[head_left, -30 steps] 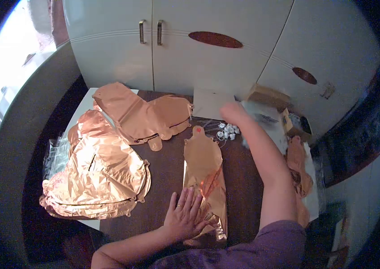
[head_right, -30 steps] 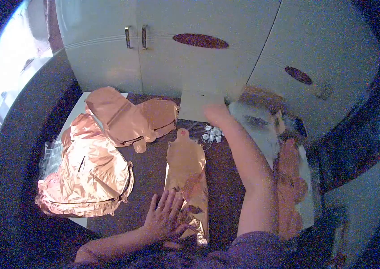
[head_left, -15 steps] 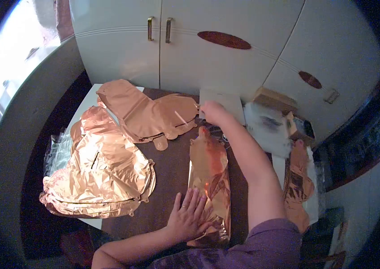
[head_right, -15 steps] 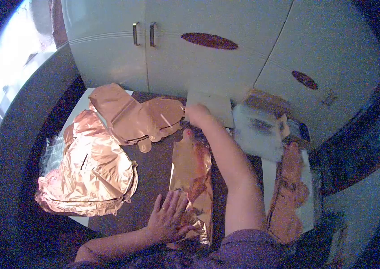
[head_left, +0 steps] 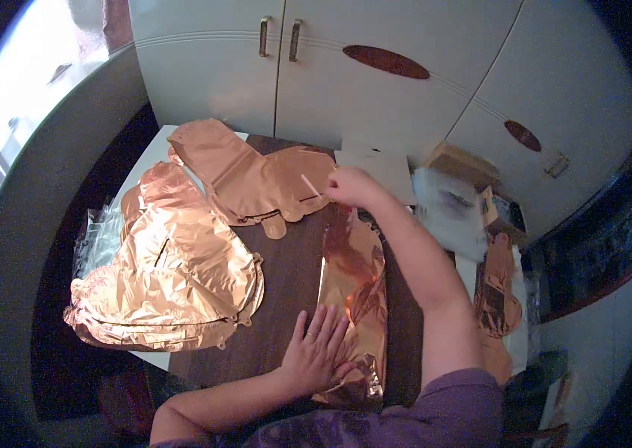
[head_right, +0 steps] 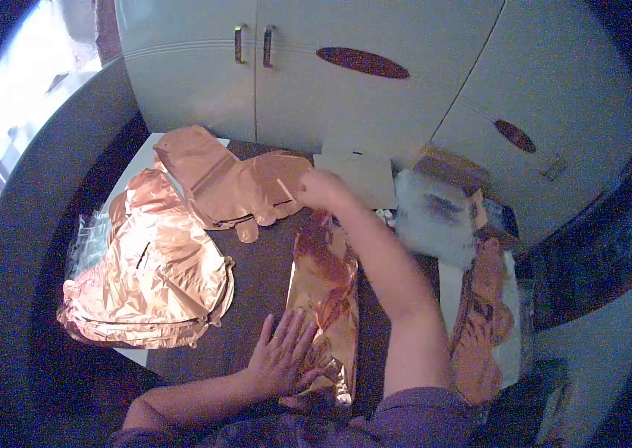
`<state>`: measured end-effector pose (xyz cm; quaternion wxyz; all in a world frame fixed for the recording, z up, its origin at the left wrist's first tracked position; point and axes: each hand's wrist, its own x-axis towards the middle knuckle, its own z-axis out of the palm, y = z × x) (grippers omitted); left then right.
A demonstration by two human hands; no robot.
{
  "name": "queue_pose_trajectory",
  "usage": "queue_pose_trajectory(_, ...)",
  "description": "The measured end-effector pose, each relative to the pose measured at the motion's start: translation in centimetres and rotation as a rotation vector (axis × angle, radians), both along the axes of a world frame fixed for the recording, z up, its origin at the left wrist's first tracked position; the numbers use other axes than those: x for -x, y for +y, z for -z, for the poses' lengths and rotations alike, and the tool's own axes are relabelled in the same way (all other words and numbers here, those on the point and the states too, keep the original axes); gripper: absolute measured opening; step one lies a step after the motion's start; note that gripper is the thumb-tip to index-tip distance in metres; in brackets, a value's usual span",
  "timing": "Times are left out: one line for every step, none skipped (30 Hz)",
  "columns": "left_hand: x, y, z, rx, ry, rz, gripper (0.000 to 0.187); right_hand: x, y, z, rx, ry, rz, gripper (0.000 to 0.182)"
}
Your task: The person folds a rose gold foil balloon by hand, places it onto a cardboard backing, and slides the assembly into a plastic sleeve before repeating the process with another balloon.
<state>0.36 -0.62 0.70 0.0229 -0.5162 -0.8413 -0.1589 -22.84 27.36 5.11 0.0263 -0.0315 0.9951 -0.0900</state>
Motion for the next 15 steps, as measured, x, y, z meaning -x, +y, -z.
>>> queue_pose_trajectory(0.0, 0.1, 0.1, 0.005, -0.012, 0.004, 0.084, -0.1, -1.8, -0.9, 0.058, -0.039, 0.067, 0.033)
queue_pose_trajectory(0.0, 0.1, 0.2, 0.012, -0.024, 0.01, 0.083, -0.3, -3.6, -1.8, 0.117, -0.078, 0.135, 0.034)
queue_pose_trajectory(0.1, 0.1, 0.2, 0.021, -0.035, 0.018, 0.082, 0.0, -4.4, -0.9, 0.057, -0.027, 0.174, 0.033)
queue_pose_trajectory(0.0, 0.1, 0.2, 0.013, -0.042, 0.018, 0.082, 0.5, -4.8, 0.5, -0.003, 0.026, 0.214, 0.033)
queue_pose_trajectory(0.0, 0.0, 0.1, 0.003, -0.049, 0.018, 0.082, 0.8, -4.7, 1.7, -0.066, 0.078, 0.254, 0.032)
queue_pose_trajectory(0.0, 0.0, 0.1, -0.008, -0.056, 0.016, 0.082, 1.3, -4.2, 2.7, -0.077, 0.096, 0.248, 0.03)
queue_pose_trajectory(-0.1, 0.0, 0.0, 0.013, -0.039, 0.01, 0.083, 1.7, -3.7, 3.4, -0.089, 0.113, 0.24, 0.029)
queue_pose_trajectory(-0.2, 0.0, 0.0, 0.033, -0.024, 0.003, 0.084, 2.1, -3.2, 4.1, -0.102, 0.129, 0.23, 0.027)
queue_pose_trajectory(-0.4, -0.1, 0.0, 0.053, -0.01, -0.004, 0.085, 1.6, -2.9, 3.8, -0.066, 0.118, 0.209, 0.025)
queue_pose_trajectory(-0.6, -0.2, -0.1, 0.054, -0.017, 0.002, 0.085, 0.8, -2.4, 3.0, -0.03, 0.105, 0.188, 0.023)
queue_pose_trajectory(-0.7, -0.4, -0.3, 0.056, -0.023, 0.006, 0.085, 0.0, -1.9, 2.2, 0.008, 0.093, 0.165, 0.021)
queue_pose_trajectory(-0.7, -0.6, -0.3, 0.059, -0.025, 0.008, 0.085, -0.6, -1.4, 1.4, 0.089, 0.129, 0.216, 0.019)
queue_pose_trajectory(-0.7, -0.8, -0.2, 0.054, -0.025, 0.007, 0.085, -0.9, -0.8, 0.6, 0.171, 0.168, 0.261, 0.018)
queue_pose_trajectory(-0.7, -0.9, -0.2, 0.049, -0.028, 0.005, 0.085, -1.1, -0.1, 0.0, 0.254, 0.203, 0.305, 0.016)
queue_pose_trajectory(-0.8, -1.1, -0.1, 0.046, -0.032, 0.007, 0.085, -1.0, 0.7, -0.3, 0.204, 0.173, 0.298, 0.016)
